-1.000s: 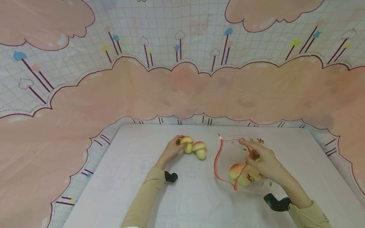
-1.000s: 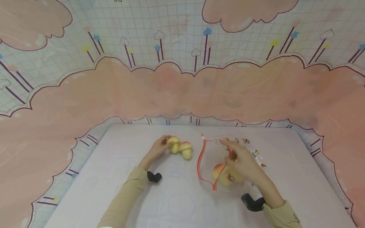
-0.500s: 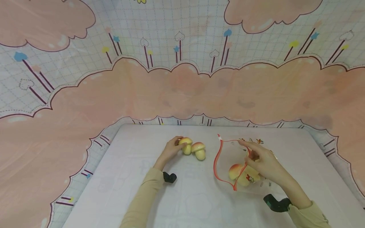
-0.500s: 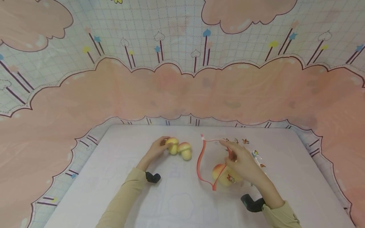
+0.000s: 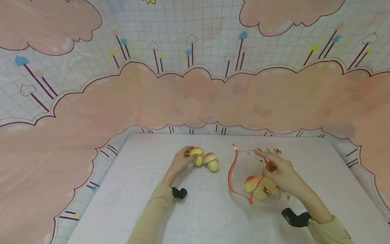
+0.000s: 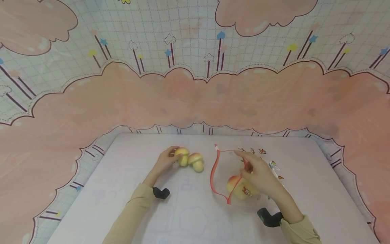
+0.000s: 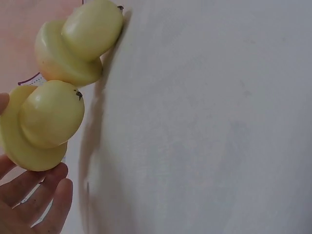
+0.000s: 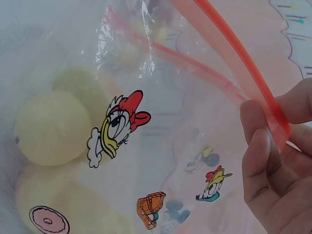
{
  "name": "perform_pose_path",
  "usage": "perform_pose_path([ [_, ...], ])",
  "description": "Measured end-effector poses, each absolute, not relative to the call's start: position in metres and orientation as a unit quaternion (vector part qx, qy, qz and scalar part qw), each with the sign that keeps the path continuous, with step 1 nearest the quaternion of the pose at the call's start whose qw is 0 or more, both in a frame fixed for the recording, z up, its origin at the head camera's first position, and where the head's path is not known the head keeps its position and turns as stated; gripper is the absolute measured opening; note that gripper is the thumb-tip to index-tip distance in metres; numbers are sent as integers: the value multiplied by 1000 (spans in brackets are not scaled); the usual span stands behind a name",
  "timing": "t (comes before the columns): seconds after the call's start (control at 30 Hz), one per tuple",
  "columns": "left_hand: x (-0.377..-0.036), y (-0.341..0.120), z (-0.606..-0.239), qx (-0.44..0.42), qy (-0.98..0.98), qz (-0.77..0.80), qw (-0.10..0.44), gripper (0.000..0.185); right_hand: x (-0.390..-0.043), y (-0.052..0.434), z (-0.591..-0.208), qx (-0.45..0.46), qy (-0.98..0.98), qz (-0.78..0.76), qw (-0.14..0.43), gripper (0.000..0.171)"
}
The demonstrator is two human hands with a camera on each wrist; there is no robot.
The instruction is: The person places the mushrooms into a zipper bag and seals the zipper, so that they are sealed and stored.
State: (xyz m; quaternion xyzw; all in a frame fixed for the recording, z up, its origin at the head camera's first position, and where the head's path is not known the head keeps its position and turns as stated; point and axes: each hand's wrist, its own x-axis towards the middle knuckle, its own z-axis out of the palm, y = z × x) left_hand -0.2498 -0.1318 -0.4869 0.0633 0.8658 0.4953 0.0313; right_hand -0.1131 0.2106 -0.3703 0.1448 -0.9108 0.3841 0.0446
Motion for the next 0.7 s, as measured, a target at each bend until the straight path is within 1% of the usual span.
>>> perform_pose_path([
  [0.47, -240, -129, -470, 69, 858, 510, -4, 51, -113, 210, -372, 149, -910, 384, 47, 58],
  [0.7, -235, -130, -468, 78, 855, 512, -20, 51, -113, 209, -372, 148, -910, 385, 45, 58],
])
